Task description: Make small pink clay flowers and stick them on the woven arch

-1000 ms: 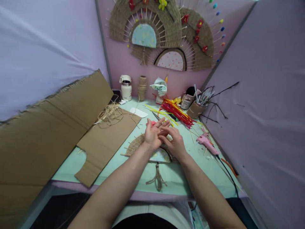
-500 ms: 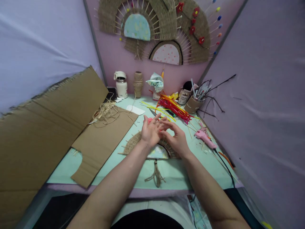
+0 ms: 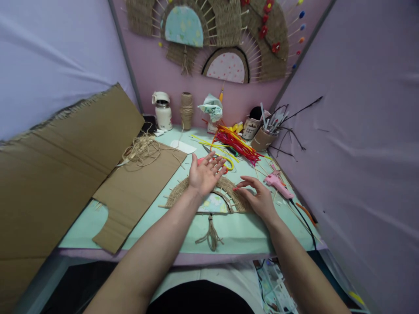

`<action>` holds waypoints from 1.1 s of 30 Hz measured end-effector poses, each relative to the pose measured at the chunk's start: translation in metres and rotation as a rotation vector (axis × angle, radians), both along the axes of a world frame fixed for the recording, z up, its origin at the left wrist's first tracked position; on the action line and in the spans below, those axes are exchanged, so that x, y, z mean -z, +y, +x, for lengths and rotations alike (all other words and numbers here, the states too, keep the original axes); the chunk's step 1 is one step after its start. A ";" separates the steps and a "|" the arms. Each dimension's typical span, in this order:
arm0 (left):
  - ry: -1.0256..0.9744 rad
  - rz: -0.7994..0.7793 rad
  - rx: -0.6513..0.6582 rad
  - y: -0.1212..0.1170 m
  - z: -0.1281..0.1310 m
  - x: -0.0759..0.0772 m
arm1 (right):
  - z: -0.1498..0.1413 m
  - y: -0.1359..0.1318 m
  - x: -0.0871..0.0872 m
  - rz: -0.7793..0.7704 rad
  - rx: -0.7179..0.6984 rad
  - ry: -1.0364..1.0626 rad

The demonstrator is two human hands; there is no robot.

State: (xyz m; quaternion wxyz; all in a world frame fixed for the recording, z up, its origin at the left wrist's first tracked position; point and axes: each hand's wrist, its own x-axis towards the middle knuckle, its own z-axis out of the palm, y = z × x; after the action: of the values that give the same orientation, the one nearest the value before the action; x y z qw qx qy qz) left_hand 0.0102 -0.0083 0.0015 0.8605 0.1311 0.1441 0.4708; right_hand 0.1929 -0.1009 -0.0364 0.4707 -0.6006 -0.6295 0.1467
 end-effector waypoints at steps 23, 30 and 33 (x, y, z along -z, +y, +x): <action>-0.020 -0.015 -0.012 0.002 0.000 0.002 | 0.006 0.005 0.013 -0.050 -0.112 -0.167; -0.021 -0.017 -0.005 0.001 0.000 0.001 | 0.006 0.005 0.012 -0.020 -0.117 -0.210; -0.021 -0.029 -0.005 0.000 0.000 0.000 | 0.006 0.004 0.011 -0.013 -0.128 -0.231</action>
State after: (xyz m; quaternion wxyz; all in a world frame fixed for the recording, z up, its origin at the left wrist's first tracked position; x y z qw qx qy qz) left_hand 0.0101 -0.0078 0.0018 0.8625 0.1135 0.1422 0.4723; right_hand 0.1992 -0.0965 -0.0472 0.3806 -0.5751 -0.7157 0.1104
